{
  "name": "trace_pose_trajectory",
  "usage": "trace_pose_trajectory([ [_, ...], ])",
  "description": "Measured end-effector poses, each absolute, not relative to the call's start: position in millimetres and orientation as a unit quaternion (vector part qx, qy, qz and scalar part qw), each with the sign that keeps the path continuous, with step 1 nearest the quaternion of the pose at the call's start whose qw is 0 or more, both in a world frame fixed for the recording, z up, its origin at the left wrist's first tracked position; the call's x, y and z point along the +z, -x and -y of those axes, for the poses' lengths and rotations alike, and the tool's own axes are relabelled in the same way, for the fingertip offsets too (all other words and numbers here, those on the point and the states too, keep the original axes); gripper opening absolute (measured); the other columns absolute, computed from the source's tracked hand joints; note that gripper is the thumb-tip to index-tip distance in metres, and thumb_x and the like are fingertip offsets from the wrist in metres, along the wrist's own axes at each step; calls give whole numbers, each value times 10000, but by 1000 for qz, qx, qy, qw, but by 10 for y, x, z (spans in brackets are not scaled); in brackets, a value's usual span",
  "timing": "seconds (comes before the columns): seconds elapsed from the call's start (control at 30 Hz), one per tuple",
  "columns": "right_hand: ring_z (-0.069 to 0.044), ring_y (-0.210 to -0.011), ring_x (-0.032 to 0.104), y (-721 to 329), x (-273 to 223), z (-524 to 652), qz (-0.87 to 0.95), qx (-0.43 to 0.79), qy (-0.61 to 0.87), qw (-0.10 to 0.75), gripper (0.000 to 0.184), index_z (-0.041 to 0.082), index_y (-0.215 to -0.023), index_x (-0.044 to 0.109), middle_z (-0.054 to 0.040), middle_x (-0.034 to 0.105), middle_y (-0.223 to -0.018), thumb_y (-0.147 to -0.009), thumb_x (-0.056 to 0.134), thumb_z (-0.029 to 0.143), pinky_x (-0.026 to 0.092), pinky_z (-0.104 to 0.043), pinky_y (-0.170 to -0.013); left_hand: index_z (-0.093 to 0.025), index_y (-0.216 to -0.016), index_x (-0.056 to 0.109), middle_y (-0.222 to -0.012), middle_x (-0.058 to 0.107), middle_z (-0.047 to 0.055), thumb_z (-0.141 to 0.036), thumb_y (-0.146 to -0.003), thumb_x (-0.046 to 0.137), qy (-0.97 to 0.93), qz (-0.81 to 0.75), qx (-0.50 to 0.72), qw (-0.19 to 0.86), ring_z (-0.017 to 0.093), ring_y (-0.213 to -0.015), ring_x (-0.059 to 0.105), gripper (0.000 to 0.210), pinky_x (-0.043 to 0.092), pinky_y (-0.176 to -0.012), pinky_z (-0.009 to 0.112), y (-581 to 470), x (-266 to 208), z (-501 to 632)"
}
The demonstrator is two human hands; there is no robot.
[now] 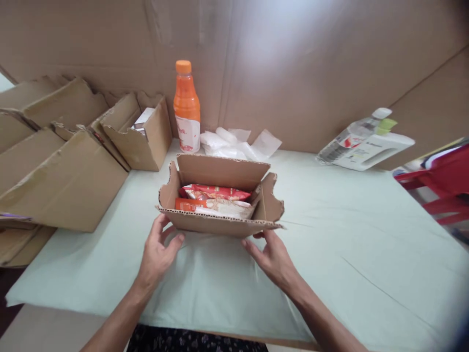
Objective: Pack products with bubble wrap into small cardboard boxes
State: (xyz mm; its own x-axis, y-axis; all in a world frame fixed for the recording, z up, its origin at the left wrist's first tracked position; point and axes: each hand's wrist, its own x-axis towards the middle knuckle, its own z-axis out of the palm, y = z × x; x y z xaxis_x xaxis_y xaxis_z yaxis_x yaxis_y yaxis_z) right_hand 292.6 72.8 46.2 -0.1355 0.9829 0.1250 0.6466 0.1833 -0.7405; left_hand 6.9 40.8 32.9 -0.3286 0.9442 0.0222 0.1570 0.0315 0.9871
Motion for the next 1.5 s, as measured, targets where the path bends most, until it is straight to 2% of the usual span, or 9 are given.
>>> trace_pose_trajectory([
  [0.13, -252, -797, 715, -3058, 453, -1000, 661, 315, 588, 344, 443, 174, -1096, 618, -112, 742, -974, -856, 646, 545, 589, -386, -678, -202, -1452, 405, -1453, 524, 169, -307, -870, 653, -476, -627, 521, 330, 304, -1308, 565, 641, 475, -1128, 532, -500, 380, -294],
  [0.23, -289, -1028, 721, -3431, 409, -1068, 599, 348, 595, 409, 566, 188, -1252, 590, -153, 708, -1225, -847, 692, 569, 608, -445, -855, -218, -1496, 378, -1498, 492, 173, -206, -860, 609, -543, -582, 482, 367, 315, -1360, 524, 677, 458, -1144, 533, -742, 289, -71],
  [0.43, -350, -1357, 555, -3794, 219, -1136, 551, 348, 606, 456, 644, 296, -1368, 565, -115, 580, -1461, -807, 760, 545, 569, -498, -996, -228, -1485, 415, -1501, 499, 154, -141, -834, 575, -557, -557, 492, 370, 305, -1378, 520, 676, 482, -1130, 509, -775, 70, 47],
  [0.63, -298, -1136, 667, -3538, 183, -1333, 570, 400, 554, 456, 434, 249, -1168, 654, -75, 718, -1247, -750, 727, 339, 583, -464, -950, -251, -1518, 381, -1558, 438, 146, -178, -863, 584, -544, -538, 511, 391, 310, -1427, 473, 689, 519, -1101, 489, -855, 72, -19],
  [0.8, -260, -1054, 682, -3612, 194, -1173, 543, 387, 572, 478, 419, 237, -1142, 646, -61, 720, -1227, -730, 690, 300, 581, -448, -933, -238, -1543, 326, -1572, 415, 161, -233, -880, 605, -540, -549, 494, 404, 315, -1410, 487, 719, 549, -1060, 476, -1012, 28, -86],
  [1.07, -259, -1015, 668, -4385, 150, -523, 452, 260, 669, 530, 479, 229, -1169, 596, -90, 691, -1134, -787, 744, 477, 586, -438, -892, -194, -1524, 375, -1559, 473, 162, -253, -825, 623, -627, -443, 414, 489, 310, -1435, 468, 744, 485, -1126, 494, -1727, 87, -915],
  [1.23, -292, -1081, 639, -4621, 37, -40, 437, 155, 741, 485, 636, 240, -1203, 576, -106, 653, -1195, -731, 790, 609, 578, -478, -905, -171, -1366, 535, -1357, 638, 143, -285, -862, 586, -620, -380, 423, 540, 265, -1245, 608, 520, 532, -1039, 437, -2143, 155, -1462],
  [1.37, -348, -1238, 599, -4915, -21, -69, 484, 185, 705, 485, 897, 251, -1312, 568, -132, 637, -1325, -590, 865, 691, 520, -528, -1046, -164, -1302, 569, -1302, 657, 134, -326, -877, 598, -616, -384, 420, 545, 249, -1199, 618, 456, 529, -1019, 412, -2202, 141, -1542],
  [1.5, -420, -1186, 641, -5184, -14, -385, 499, 267, 692, 448, 876, 228, -1168, 688, -148, 731, -1181, -497, 869, 760, 527, -584, -1030, -173, -1273, 592, -1255, 680, 115, -348, -885, 606, -618, -389, 414, 544, 235, -1170, 633, 426, 541, -982, 377, -2163, 157, -1496],
])
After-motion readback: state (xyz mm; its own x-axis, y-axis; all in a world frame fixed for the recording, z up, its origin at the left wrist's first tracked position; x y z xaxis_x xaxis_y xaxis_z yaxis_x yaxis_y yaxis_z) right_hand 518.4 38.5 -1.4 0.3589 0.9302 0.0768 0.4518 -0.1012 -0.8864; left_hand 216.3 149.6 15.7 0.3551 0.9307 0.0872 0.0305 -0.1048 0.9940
